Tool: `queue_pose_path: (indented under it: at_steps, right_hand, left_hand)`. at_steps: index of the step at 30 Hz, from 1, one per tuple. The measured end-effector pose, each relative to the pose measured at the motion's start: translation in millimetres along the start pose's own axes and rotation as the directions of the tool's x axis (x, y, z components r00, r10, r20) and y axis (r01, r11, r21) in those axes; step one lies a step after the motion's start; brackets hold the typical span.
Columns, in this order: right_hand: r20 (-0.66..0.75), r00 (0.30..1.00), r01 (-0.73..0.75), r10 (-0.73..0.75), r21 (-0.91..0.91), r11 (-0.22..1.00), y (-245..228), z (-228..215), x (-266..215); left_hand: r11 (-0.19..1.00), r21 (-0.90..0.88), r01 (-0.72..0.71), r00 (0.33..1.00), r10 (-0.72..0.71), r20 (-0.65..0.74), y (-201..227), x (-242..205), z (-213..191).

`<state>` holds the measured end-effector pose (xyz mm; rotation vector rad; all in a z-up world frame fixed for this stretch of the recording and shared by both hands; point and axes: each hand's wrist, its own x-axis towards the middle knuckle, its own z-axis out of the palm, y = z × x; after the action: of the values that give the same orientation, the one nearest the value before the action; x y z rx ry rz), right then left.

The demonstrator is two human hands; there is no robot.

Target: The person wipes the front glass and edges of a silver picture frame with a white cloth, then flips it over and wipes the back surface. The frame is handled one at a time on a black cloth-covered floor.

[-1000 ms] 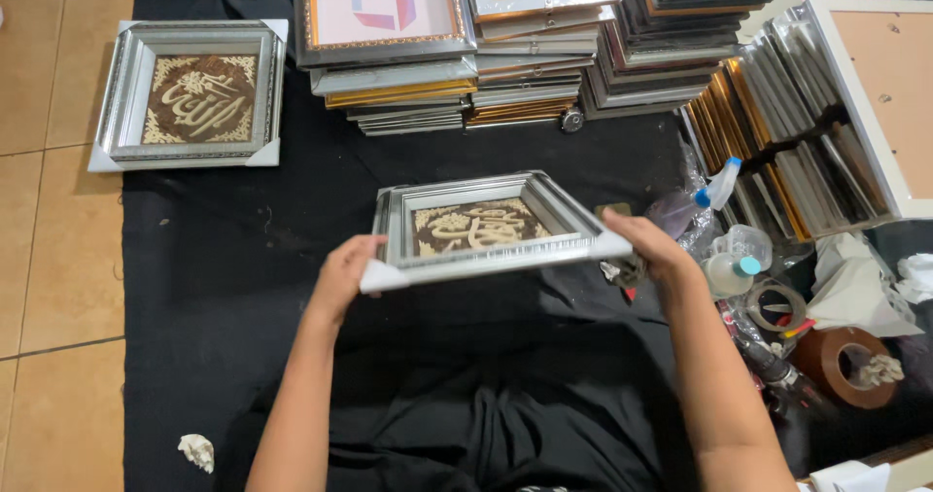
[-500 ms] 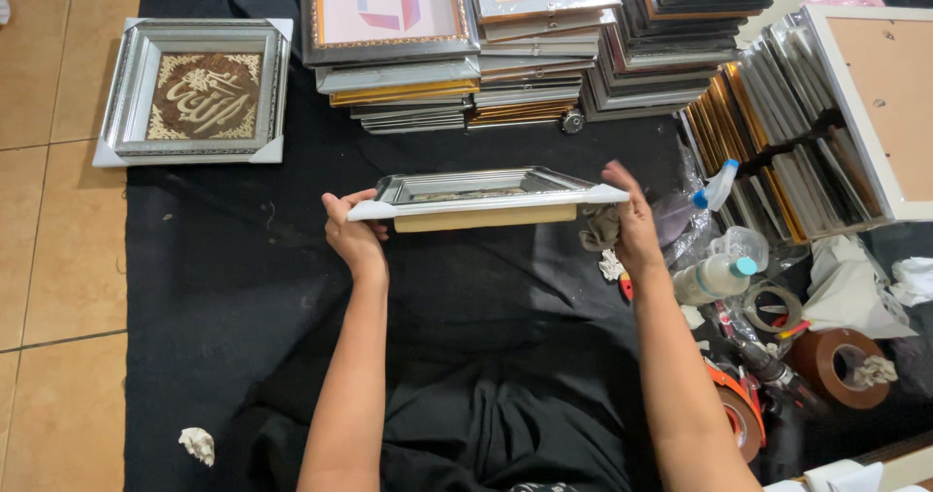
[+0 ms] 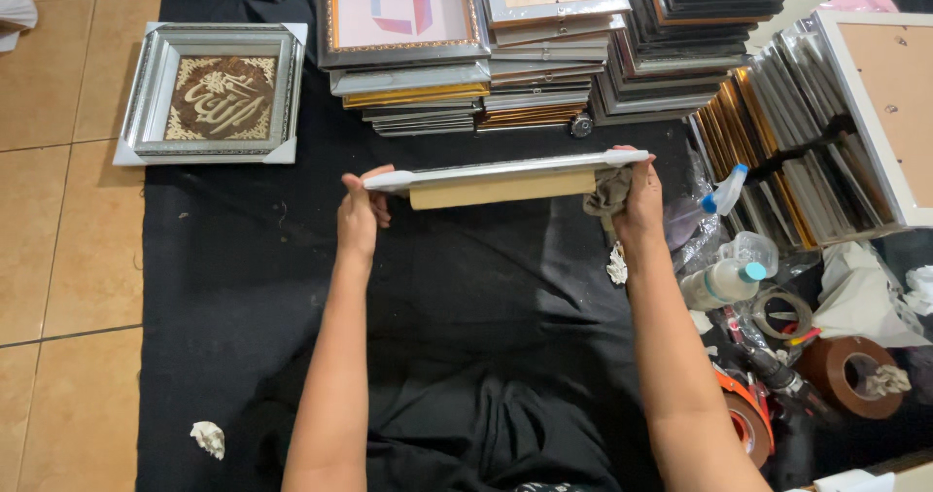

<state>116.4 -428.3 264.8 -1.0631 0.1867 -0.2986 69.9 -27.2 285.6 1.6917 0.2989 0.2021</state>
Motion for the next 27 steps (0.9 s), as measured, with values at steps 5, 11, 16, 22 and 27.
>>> queue_pose_path:
  at_steps: [5,11,16,22,27]
  right_hand:
    - [-0.044,0.999,-0.005,0.001,-0.078,0.997,-22.6,28.1,-16.0]
    - [-0.171,0.879,0.317,-0.445,-0.486,0.814,-45.3,38.0,-41.9]
    - [0.384,0.741,0.655,-0.55,-0.592,0.47,-47.5,179.8,-117.8]
    - [0.882,0.234,0.934,-0.409,-0.32,-0.156,82.0,261.9,-116.2]
    - [0.882,0.296,0.855,-0.366,-0.415,-0.31,48.8,206.6,-92.7]
  left_hand:
    - [0.799,0.325,-0.507,0.862,0.483,0.156,-15.1,14.5,-17.8]
    - [0.865,0.126,-0.486,0.873,0.474,0.117,-12.6,17.0,-1.1]
    - [0.933,0.128,-0.337,0.936,0.318,0.147,-8.9,14.9,-3.8]
    - [0.924,0.188,-0.334,0.94,0.31,0.143,-82.4,51.8,-8.8]
    - [0.91,0.129,-0.393,0.911,0.367,0.185,-13.1,30.2,-8.0]
